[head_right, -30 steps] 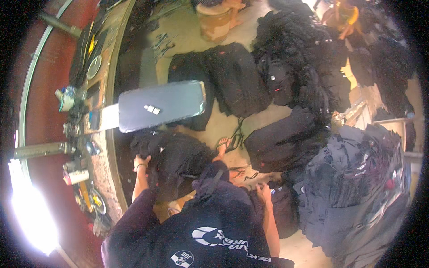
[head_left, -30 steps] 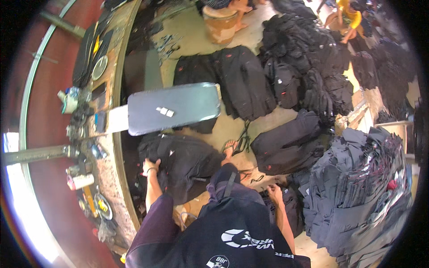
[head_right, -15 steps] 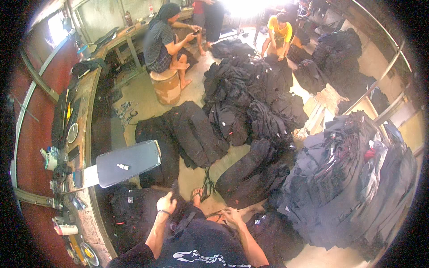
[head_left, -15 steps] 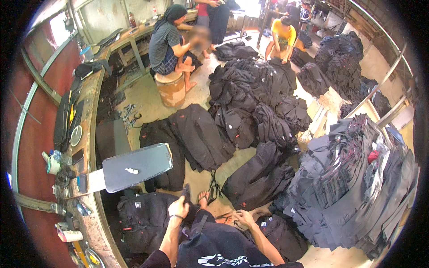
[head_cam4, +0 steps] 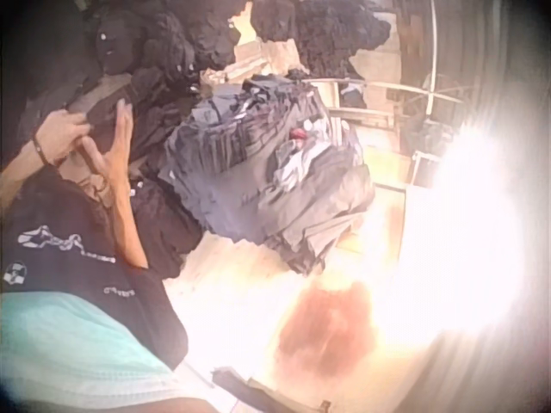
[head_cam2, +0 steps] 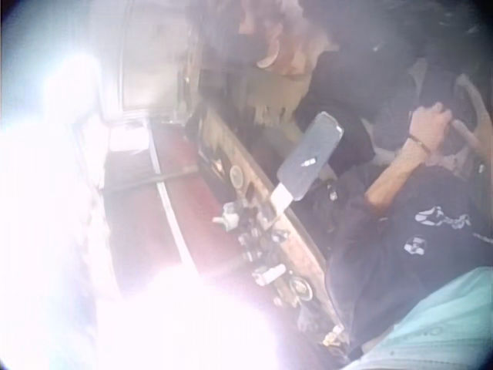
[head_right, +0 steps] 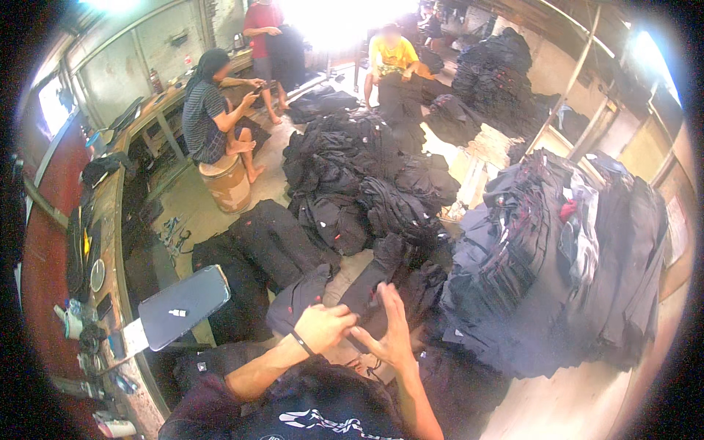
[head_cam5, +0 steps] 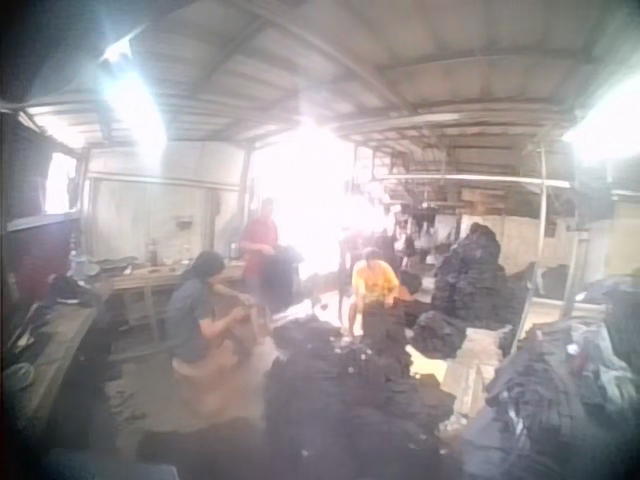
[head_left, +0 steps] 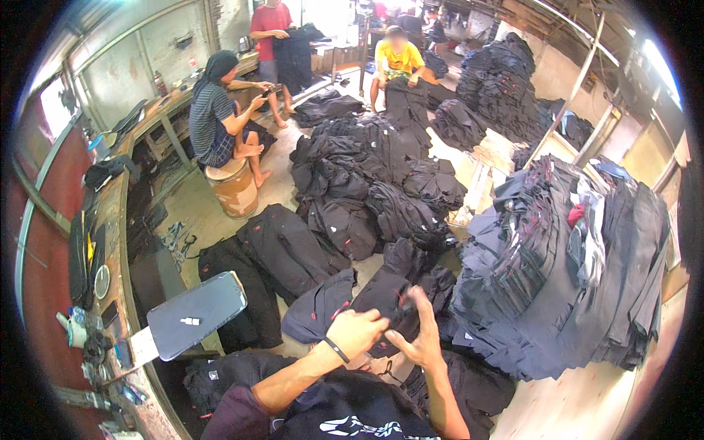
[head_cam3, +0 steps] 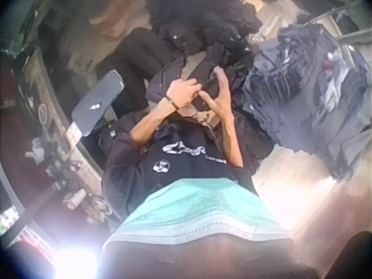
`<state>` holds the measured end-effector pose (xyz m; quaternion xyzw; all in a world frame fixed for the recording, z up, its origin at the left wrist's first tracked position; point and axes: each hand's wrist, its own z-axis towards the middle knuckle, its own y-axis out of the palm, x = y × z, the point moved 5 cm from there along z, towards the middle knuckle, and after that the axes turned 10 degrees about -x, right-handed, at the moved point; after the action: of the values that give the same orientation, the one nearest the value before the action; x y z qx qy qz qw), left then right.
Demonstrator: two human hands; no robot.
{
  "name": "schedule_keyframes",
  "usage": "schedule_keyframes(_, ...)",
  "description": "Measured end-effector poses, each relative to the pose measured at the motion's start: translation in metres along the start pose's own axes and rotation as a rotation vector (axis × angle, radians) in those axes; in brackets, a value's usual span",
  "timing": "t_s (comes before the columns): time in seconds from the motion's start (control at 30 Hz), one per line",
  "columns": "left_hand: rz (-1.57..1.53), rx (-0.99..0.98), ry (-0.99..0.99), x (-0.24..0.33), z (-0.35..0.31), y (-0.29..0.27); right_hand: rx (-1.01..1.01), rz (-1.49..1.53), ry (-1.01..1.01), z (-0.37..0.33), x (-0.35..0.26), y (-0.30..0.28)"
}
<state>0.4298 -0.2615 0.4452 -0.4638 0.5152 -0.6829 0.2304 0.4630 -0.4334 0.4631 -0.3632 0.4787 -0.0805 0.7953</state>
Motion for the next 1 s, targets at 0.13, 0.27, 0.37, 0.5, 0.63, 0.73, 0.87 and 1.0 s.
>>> schedule_keyframes(0.13,0.003,-0.432,-0.107,-0.005,-0.007,0.067,-0.439,-0.068,0.447,-0.035,0.031,0.026)
schedule_keyframes(0.27,-0.123,-0.806,-0.261,-0.057,-0.047,0.131,-0.905,-0.008,0.545,-0.074,0.049,0.102)
schedule_keyframes(0.37,-0.396,-0.967,-0.183,-0.089,-0.067,0.150,-1.040,0.024,0.519,-0.085,0.060,0.139)
schedule_keyframes(0.5,-0.473,-1.075,-0.308,-0.120,-0.075,0.148,-1.170,-0.014,0.568,-0.083,0.071,0.165)
schedule_keyframes(0.63,-0.247,-1.084,-0.437,-0.163,-0.088,0.150,-1.081,-0.023,0.698,-0.079,0.077,0.175)
schedule_keyframes(0.73,-0.104,-1.238,-0.643,-0.211,-0.118,0.172,-0.983,-0.051,0.758,-0.080,0.082,0.180)
schedule_keyframes(0.87,0.039,-1.222,-0.737,-0.243,-0.141,0.209,-0.958,0.026,0.811,-0.085,0.100,0.191)
schedule_keyframes(1.0,0.100,-0.961,-0.815,-0.262,-0.125,0.224,-0.942,0.129,0.949,-0.111,0.150,0.204)
